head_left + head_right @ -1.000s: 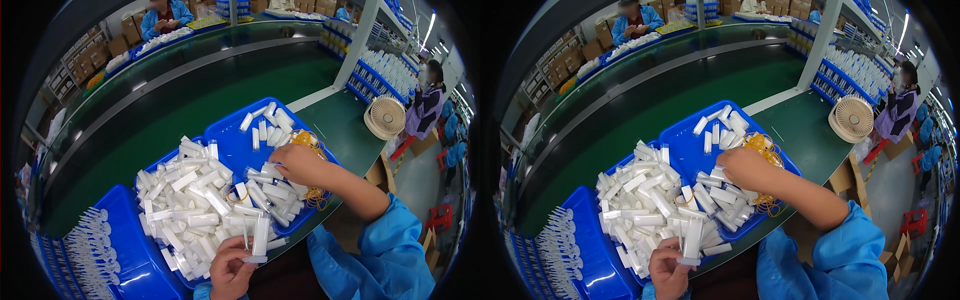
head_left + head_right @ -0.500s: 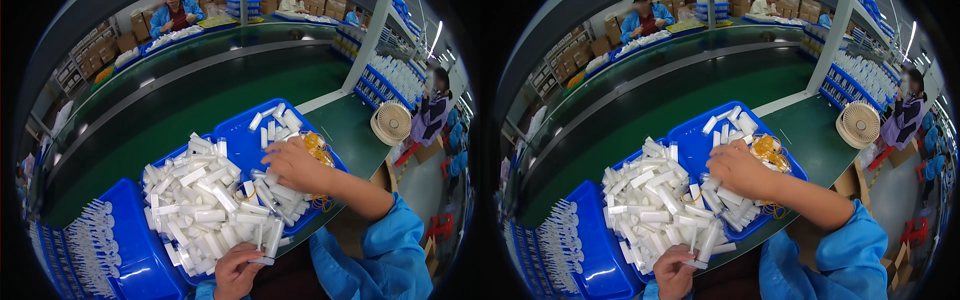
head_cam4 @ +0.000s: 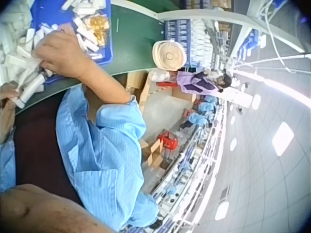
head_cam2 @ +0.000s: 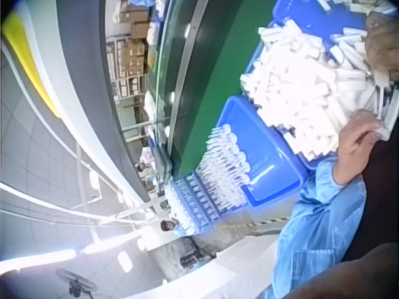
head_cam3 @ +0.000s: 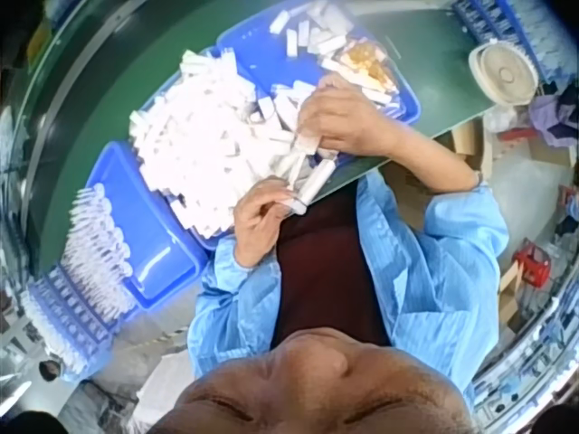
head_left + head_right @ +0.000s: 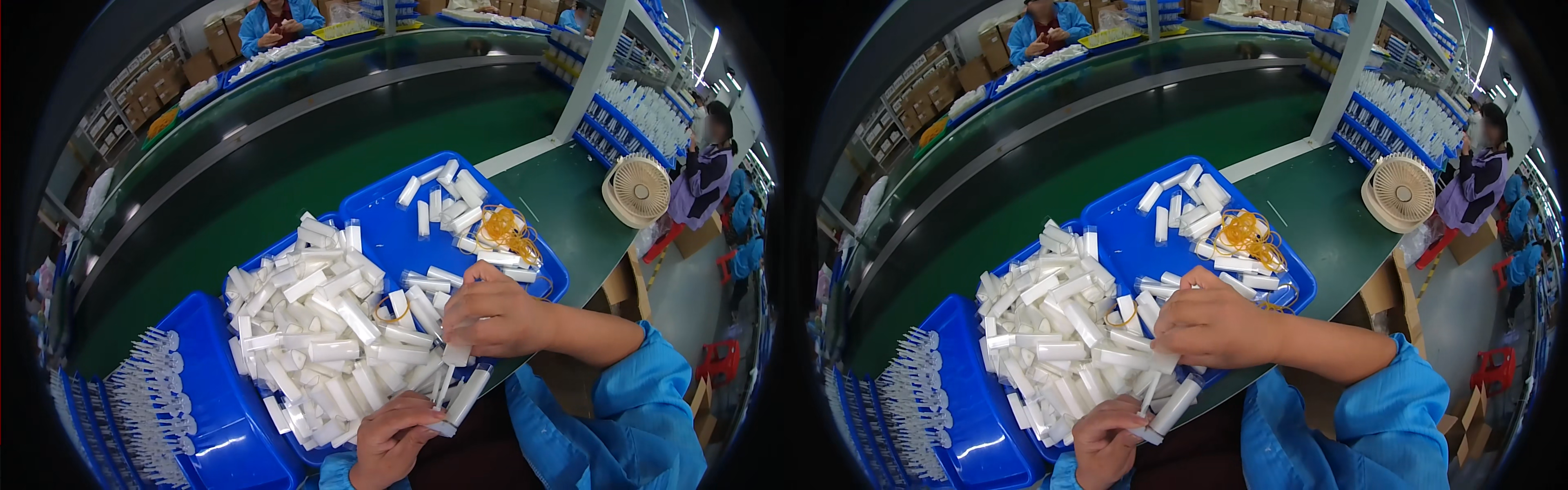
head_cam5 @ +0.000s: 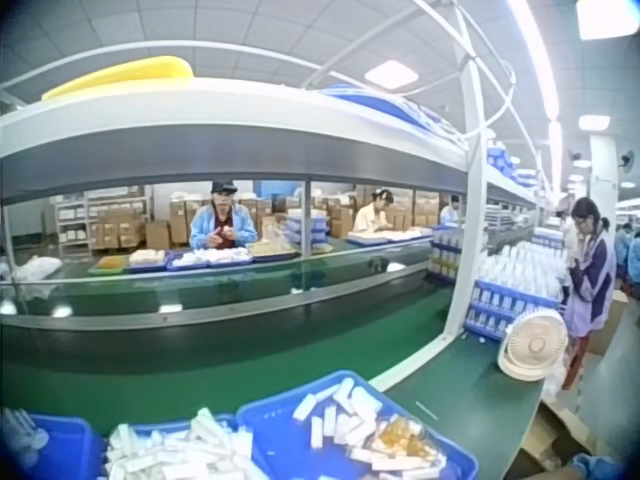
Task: Assembling small white plastic components by inserting a stem into a tube and sorting them into trays in a factory setting.
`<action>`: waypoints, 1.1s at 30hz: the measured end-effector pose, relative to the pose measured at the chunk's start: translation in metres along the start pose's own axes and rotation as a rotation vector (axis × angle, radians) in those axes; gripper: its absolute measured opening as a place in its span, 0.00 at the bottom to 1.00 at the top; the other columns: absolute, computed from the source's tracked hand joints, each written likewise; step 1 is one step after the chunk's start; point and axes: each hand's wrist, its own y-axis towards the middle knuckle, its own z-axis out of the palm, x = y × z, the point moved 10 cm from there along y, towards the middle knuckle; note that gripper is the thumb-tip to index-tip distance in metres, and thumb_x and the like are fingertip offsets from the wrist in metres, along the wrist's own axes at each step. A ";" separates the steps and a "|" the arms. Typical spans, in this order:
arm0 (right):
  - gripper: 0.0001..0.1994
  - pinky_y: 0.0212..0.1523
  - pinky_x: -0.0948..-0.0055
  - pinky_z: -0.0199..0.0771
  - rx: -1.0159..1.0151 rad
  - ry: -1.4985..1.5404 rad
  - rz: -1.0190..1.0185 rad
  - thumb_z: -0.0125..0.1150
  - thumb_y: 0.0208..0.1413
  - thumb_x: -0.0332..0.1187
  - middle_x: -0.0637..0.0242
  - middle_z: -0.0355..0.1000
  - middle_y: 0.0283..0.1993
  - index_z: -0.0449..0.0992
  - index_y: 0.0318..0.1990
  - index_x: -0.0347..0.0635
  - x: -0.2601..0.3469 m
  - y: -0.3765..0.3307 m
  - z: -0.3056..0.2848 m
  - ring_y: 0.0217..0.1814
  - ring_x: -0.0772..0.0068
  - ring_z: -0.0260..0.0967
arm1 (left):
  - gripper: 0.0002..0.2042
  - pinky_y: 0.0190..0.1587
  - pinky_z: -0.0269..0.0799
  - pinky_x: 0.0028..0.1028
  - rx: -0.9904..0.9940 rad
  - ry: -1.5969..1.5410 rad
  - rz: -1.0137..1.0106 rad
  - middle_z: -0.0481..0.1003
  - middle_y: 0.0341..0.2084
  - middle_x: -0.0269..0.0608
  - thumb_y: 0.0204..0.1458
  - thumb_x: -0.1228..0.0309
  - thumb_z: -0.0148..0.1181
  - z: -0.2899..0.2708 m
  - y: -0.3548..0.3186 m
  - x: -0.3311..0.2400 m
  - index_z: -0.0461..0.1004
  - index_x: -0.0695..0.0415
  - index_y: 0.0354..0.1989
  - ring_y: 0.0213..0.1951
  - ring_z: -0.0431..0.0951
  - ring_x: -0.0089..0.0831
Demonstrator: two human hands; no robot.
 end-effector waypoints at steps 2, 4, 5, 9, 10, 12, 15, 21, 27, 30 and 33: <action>0.11 0.34 0.70 0.63 -0.030 0.127 0.015 0.63 0.41 0.31 0.71 0.70 0.34 0.74 0.35 0.46 -0.006 -0.003 -0.002 0.36 0.70 0.69 | 0.04 0.40 0.67 0.30 -0.015 -0.014 -0.012 0.74 0.29 0.43 0.46 0.79 0.57 -0.001 -0.001 0.000 0.73 0.63 0.31 0.36 0.72 0.35; 0.13 0.31 0.71 0.64 0.068 0.277 0.093 0.64 0.40 0.31 0.70 0.68 0.31 0.74 0.37 0.46 -0.006 -0.002 0.003 0.34 0.69 0.68 | 0.04 0.40 0.67 0.30 0.010 -0.017 0.015 0.74 0.29 0.43 0.47 0.78 0.57 -0.002 -0.001 -0.001 0.73 0.62 0.31 0.35 0.73 0.35; 0.14 0.30 0.72 0.65 0.117 0.352 0.132 0.64 0.39 0.31 0.70 0.67 0.29 0.74 0.38 0.45 -0.006 -0.002 0.006 0.33 0.68 0.67 | 0.04 0.40 0.67 0.31 0.023 -0.019 0.028 0.74 0.29 0.43 0.48 0.77 0.57 -0.002 -0.001 -0.002 0.73 0.62 0.31 0.35 0.73 0.36; 0.12 0.27 0.70 0.66 0.133 0.498 0.136 0.62 0.45 0.31 0.65 0.64 0.31 0.72 0.39 0.42 -0.003 0.000 0.006 0.32 0.63 0.66 | 0.03 0.39 0.67 0.32 0.068 0.018 0.075 0.74 0.28 0.44 0.48 0.76 0.56 0.002 0.000 -0.007 0.74 0.62 0.30 0.34 0.73 0.37; 0.12 0.28 0.70 0.66 0.142 0.441 0.138 0.61 0.46 0.31 0.64 0.64 0.31 0.72 0.40 0.42 0.001 0.000 0.005 0.32 0.62 0.66 | 0.03 0.39 0.67 0.32 0.079 0.050 0.079 0.74 0.28 0.44 0.48 0.76 0.56 0.003 0.001 -0.009 0.74 0.62 0.29 0.33 0.73 0.38; 0.12 0.29 0.69 0.66 0.153 0.399 0.130 0.60 0.47 0.31 0.62 0.63 0.33 0.71 0.40 0.41 0.009 0.001 0.002 0.32 0.61 0.66 | 0.09 0.38 0.68 0.34 0.221 0.150 0.204 0.72 0.31 0.45 0.44 0.76 0.58 0.012 -0.001 -0.012 0.71 0.61 0.35 0.34 0.72 0.39; 0.12 0.30 0.68 0.66 0.196 0.594 0.100 0.60 0.48 0.31 0.60 0.63 0.34 0.71 0.40 0.38 0.023 0.005 -0.003 0.33 0.59 0.65 | 0.16 0.37 0.68 0.36 0.402 0.237 0.398 0.69 0.35 0.47 0.41 0.77 0.60 0.019 -0.015 -0.019 0.67 0.60 0.40 0.35 0.72 0.41; 0.12 0.34 0.68 0.64 0.211 0.598 0.026 0.59 0.49 0.32 0.59 0.62 0.37 0.71 0.41 0.38 0.042 0.007 0.006 0.35 0.60 0.64 | 0.04 0.36 0.67 0.32 0.200 0.106 0.215 0.71 0.32 0.47 0.46 0.75 0.56 0.010 -0.007 -0.019 0.74 0.61 0.31 0.32 0.71 0.39; 0.14 0.39 0.67 0.60 0.147 0.599 0.034 0.59 0.50 0.32 0.60 0.64 0.41 0.70 0.44 0.38 0.056 0.011 0.026 0.39 0.62 0.64 | 0.09 0.37 0.66 0.30 0.017 0.166 0.143 0.67 0.34 0.48 0.45 0.72 0.60 -0.006 -0.005 -0.024 0.71 0.61 0.33 0.36 0.70 0.37; 0.19 0.46 0.65 0.56 0.311 0.705 0.110 0.60 0.49 0.37 0.60 0.64 0.43 0.67 0.47 0.41 0.046 0.016 0.047 0.44 0.60 0.62 | 0.09 0.38 0.66 0.30 0.085 0.135 0.131 0.67 0.35 0.48 0.45 0.74 0.60 -0.009 -0.005 -0.025 0.69 0.61 0.34 0.36 0.69 0.37; 0.20 0.52 0.58 0.52 0.333 0.460 0.468 0.51 0.49 0.30 0.62 0.62 0.48 0.61 0.51 0.45 -0.037 0.035 0.038 0.51 0.58 0.59 | 0.10 0.43 0.64 0.30 -0.058 0.111 0.089 0.68 0.39 0.49 0.44 0.80 0.58 -0.025 -0.006 -0.012 0.68 0.60 0.36 0.40 0.68 0.37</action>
